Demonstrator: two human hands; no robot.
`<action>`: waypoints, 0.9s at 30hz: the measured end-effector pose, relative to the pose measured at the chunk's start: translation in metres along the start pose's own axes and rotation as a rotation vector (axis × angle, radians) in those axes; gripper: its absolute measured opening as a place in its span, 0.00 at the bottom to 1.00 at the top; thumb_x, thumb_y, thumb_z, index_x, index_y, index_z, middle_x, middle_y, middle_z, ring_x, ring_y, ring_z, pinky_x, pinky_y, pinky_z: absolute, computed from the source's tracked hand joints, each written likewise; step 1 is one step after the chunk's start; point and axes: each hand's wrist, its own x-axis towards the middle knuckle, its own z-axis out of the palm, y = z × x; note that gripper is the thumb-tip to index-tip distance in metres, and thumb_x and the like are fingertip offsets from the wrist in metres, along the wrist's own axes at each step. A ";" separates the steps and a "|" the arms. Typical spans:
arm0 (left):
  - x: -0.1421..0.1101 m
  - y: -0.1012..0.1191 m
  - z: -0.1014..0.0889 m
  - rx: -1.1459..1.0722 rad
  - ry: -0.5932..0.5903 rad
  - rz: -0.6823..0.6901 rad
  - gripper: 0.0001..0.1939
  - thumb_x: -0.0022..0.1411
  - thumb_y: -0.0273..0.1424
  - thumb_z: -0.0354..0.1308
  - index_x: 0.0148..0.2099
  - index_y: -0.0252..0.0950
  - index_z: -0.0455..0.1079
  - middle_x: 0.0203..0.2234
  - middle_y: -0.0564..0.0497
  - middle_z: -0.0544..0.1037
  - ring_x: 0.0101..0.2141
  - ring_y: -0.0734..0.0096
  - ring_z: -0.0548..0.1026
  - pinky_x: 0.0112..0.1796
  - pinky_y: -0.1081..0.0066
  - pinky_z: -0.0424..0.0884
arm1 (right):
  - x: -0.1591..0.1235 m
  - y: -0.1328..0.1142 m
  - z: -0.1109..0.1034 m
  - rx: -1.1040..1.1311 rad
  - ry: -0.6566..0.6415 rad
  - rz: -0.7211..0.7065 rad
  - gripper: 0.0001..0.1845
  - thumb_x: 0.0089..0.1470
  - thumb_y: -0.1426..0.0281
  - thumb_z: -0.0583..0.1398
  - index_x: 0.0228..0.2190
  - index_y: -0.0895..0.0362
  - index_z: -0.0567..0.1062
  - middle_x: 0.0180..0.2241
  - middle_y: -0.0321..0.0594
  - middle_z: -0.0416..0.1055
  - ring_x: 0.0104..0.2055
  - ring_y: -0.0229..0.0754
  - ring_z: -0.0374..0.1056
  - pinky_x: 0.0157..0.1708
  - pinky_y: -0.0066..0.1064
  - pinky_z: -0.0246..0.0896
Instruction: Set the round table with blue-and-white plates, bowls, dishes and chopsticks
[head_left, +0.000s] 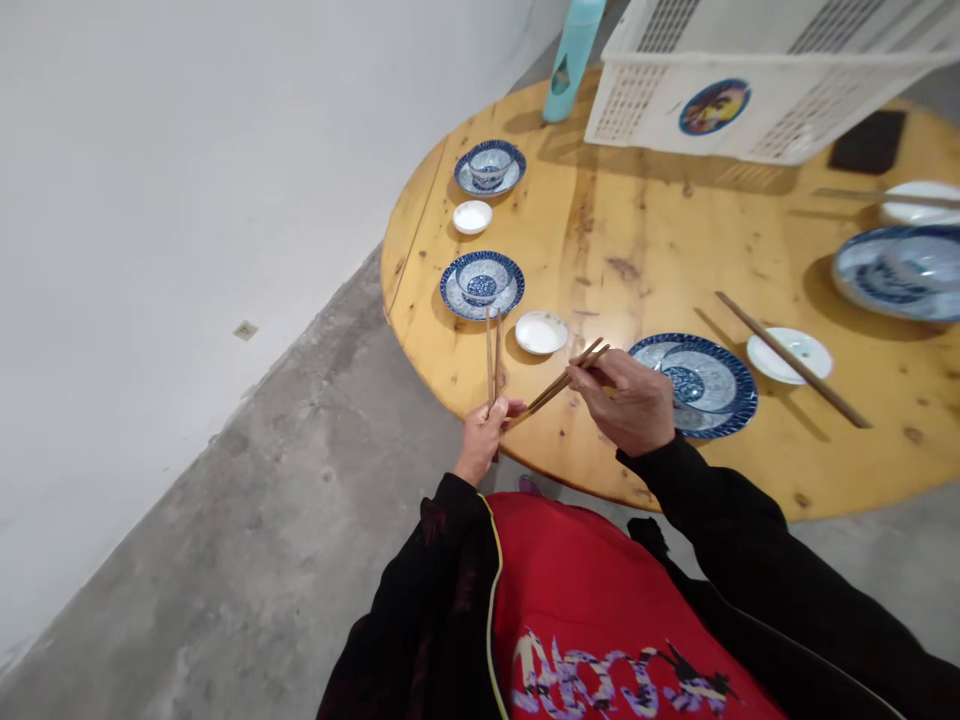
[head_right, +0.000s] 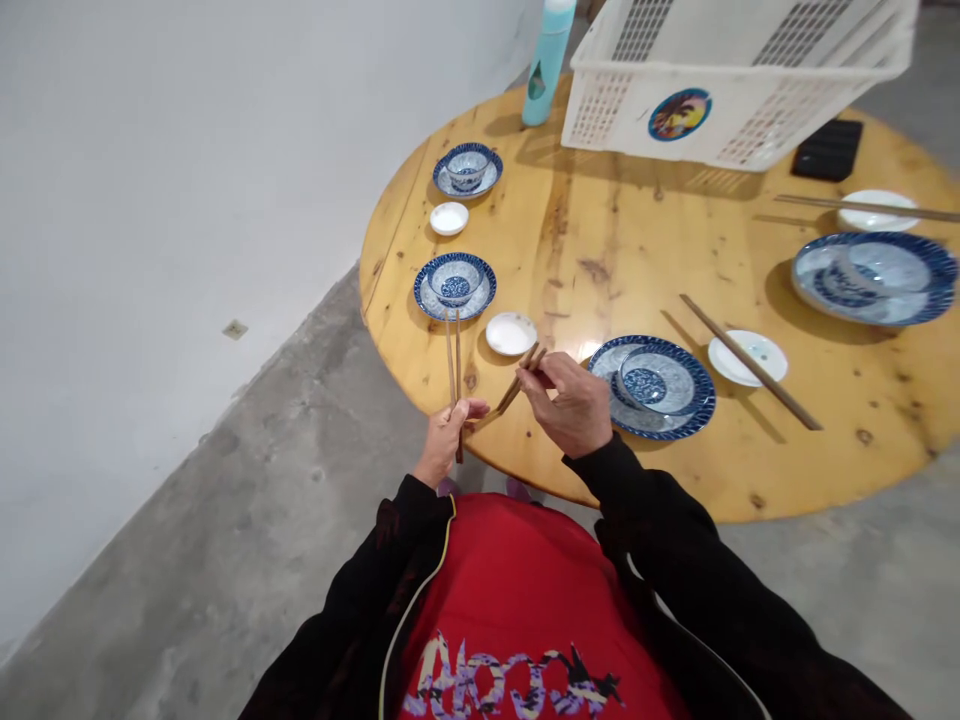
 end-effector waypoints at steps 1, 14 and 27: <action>0.000 0.000 0.000 0.008 -0.003 -0.004 0.26 0.68 0.51 0.58 0.43 0.31 0.81 0.41 0.39 0.85 0.44 0.60 0.82 0.45 0.65 0.73 | 0.000 0.000 0.000 0.000 0.006 0.004 0.13 0.62 0.61 0.59 0.27 0.52 0.74 0.28 0.44 0.77 0.30 0.47 0.75 0.31 0.37 0.71; 0.020 0.008 0.025 0.180 -0.169 0.209 0.25 0.71 0.49 0.55 0.52 0.33 0.80 0.50 0.41 0.82 0.53 0.56 0.77 0.57 0.60 0.70 | 0.002 -0.007 -0.003 0.064 0.008 0.035 0.13 0.60 0.61 0.59 0.26 0.52 0.75 0.26 0.42 0.77 0.29 0.45 0.76 0.29 0.34 0.69; 0.004 0.004 0.027 0.107 -0.287 0.033 0.28 0.65 0.55 0.58 0.38 0.32 0.79 0.34 0.41 0.84 0.34 0.65 0.80 0.39 0.68 0.72 | 0.015 -0.001 -0.021 0.391 -0.104 0.357 0.16 0.54 0.55 0.65 0.25 0.53 0.78 0.19 0.37 0.76 0.21 0.44 0.74 0.23 0.32 0.69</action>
